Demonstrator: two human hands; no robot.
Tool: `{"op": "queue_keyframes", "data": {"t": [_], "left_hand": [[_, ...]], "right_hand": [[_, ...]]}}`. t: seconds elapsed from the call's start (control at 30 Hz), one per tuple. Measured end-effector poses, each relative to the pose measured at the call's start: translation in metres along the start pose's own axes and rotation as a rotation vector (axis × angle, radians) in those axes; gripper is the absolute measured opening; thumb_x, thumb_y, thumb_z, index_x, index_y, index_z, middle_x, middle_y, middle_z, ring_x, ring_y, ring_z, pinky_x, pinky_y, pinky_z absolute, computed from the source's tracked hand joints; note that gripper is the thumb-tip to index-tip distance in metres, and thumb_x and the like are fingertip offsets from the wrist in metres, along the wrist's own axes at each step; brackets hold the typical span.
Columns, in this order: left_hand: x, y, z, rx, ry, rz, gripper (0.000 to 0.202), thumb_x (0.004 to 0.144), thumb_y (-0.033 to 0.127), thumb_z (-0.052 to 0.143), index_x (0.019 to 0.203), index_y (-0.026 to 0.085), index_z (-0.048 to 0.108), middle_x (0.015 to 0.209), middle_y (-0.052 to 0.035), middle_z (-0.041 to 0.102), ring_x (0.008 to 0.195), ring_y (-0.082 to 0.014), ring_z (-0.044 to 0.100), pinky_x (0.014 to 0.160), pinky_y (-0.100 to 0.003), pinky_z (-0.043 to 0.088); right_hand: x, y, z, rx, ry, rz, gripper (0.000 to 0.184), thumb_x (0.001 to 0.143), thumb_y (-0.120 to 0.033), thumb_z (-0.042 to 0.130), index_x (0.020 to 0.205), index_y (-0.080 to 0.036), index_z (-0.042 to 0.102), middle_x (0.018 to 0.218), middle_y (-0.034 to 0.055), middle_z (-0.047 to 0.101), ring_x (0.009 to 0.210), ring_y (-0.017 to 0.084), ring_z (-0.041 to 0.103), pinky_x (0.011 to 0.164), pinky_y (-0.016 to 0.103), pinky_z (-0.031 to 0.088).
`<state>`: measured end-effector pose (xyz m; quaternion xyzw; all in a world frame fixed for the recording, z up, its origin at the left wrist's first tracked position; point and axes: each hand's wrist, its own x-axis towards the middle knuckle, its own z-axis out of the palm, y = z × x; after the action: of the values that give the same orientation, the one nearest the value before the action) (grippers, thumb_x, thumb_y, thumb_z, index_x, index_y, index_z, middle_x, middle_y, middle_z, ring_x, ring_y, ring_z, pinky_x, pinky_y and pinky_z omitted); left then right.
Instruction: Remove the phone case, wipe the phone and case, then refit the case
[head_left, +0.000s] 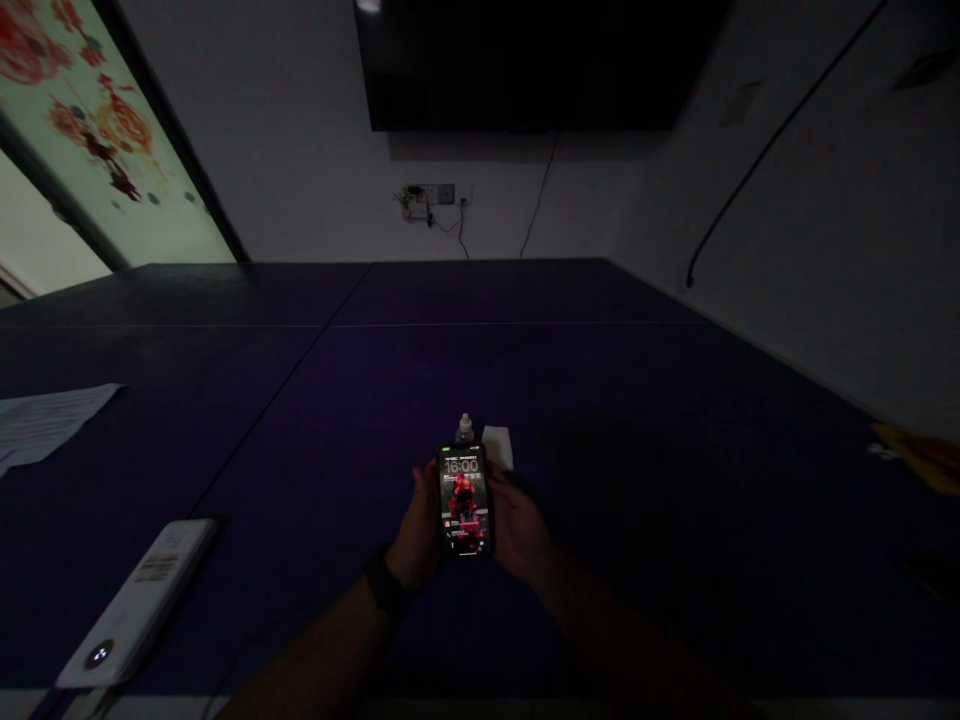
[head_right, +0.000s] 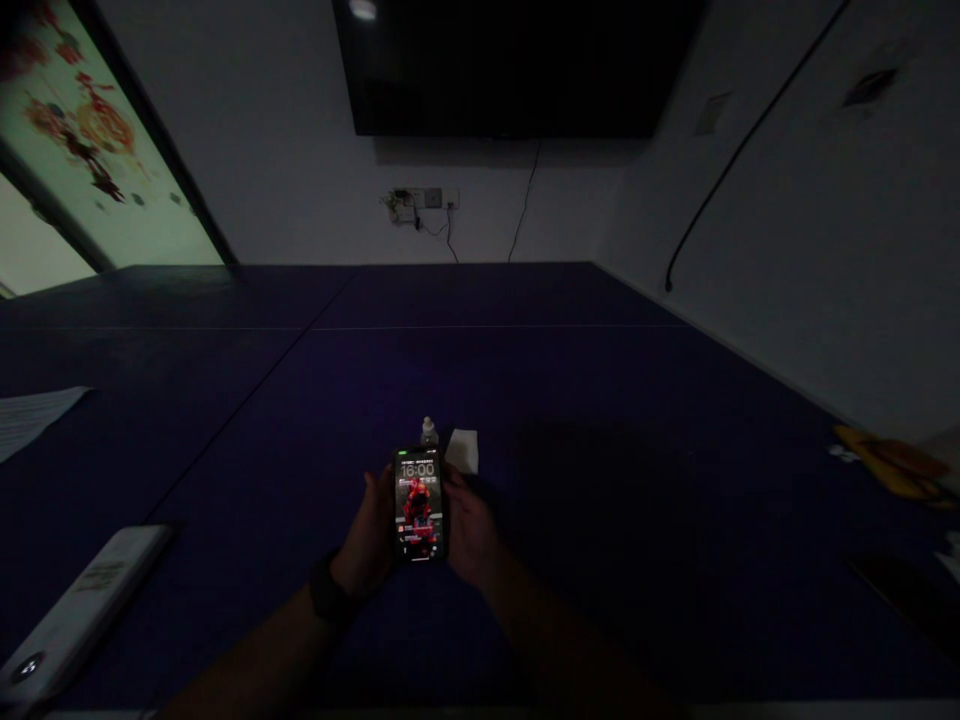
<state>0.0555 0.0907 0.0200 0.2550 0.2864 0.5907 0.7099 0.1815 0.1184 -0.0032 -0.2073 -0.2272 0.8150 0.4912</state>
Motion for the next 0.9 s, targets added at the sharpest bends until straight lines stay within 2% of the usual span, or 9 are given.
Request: {"op": "queue_keyframes", "data": {"t": [0.13, 0.27, 0.37, 0.53, 0.67, 0.8, 0.9], "left_hand": [[0.001, 0.001, 0.002, -0.015, 0.000, 0.010, 0.063, 0.087, 0.070, 0.053, 0.124, 0.020, 0.062, 0.127, -0.0114, 0.068, 0.123, -0.0303, 0.060, 0.108, -0.045, 0.043], [0.002, -0.002, -0.001, 0.017, -0.006, 0.045, 0.059, 0.089, 0.066, 0.055, 0.127, 0.021, 0.060, 0.125, -0.0101, 0.068, 0.119, -0.0284, 0.062, 0.105, -0.044, 0.045], [0.002, -0.004, -0.006, 0.091, -0.039, 0.061, 0.057, 0.092, 0.064, 0.053, 0.131, 0.022, 0.057, 0.126, -0.0099, 0.067, 0.112, -0.0257, 0.064, 0.100, -0.042, 0.047], [-0.004, 0.009, -0.006, 0.304, -0.068, 0.201, 0.044, 0.093, 0.055, 0.057, 0.121, 0.021, 0.061, 0.114, -0.0089, 0.069, 0.101, -0.0231, 0.064, 0.092, -0.038, 0.049], [-0.012, 0.026, 0.002, 0.650, -0.042, 0.360, 0.032, 0.092, 0.042, 0.063, 0.117, 0.022, 0.064, 0.111, -0.0073, 0.069, 0.103, -0.0229, 0.061, 0.093, -0.035, 0.045], [-0.019, 0.036, 0.006, 0.919, -0.067, 0.539, 0.023, 0.096, 0.039, 0.055, 0.097, 0.020, 0.068, 0.093, -0.0064, 0.067, 0.089, -0.0207, 0.061, 0.083, -0.033, 0.045], [-0.021, 0.038, 0.006, 1.070, -0.111, 0.637, 0.018, 0.096, 0.033, 0.054, 0.092, 0.020, 0.065, 0.088, -0.0056, 0.064, 0.083, -0.0195, 0.060, 0.077, -0.032, 0.045]], "right_hand": [[0.004, -0.001, 0.001, -0.153, 0.047, -0.059, 0.025, 0.084, -0.034, 0.060, 0.107, -0.024, 0.065, 0.093, 0.0025, 0.074, 0.085, 0.024, 0.071, 0.080, 0.040, 0.055], [0.009, 0.000, 0.003, -0.375, 0.151, -0.208, 0.034, 0.089, -0.053, 0.057, 0.100, -0.022, 0.067, 0.090, 0.0044, 0.074, 0.083, 0.024, 0.069, 0.076, 0.036, 0.053], [0.008, -0.001, 0.005, -0.459, 0.183, -0.307, 0.036, 0.088, -0.057, 0.062, 0.103, -0.024, 0.068, 0.092, 0.0025, 0.073, 0.083, 0.021, 0.067, 0.073, 0.032, 0.050], [-0.004, -0.006, 0.007, -0.614, 0.170, -0.430, 0.031, 0.090, -0.052, 0.063, 0.103, -0.024, 0.069, 0.098, 0.0018, 0.071, 0.089, 0.020, 0.064, 0.080, 0.030, 0.049], [-0.012, -0.010, 0.006, -0.834, 0.108, -0.542, 0.026, 0.096, -0.043, 0.054, 0.106, -0.025, 0.070, 0.100, 0.0024, 0.070, 0.095, 0.021, 0.062, 0.087, 0.031, 0.047], [-0.016, -0.012, 0.007, -1.074, -0.012, -0.707, 0.023, 0.100, -0.034, 0.049, 0.106, -0.027, 0.070, 0.098, 0.0041, 0.067, 0.094, 0.022, 0.059, 0.086, 0.034, 0.045], [-0.019, -0.012, 0.008, -1.177, -0.092, -0.762, 0.022, 0.100, -0.030, 0.048, 0.102, -0.027, 0.069, 0.095, 0.0049, 0.066, 0.092, 0.022, 0.058, 0.085, 0.036, 0.044]]}}
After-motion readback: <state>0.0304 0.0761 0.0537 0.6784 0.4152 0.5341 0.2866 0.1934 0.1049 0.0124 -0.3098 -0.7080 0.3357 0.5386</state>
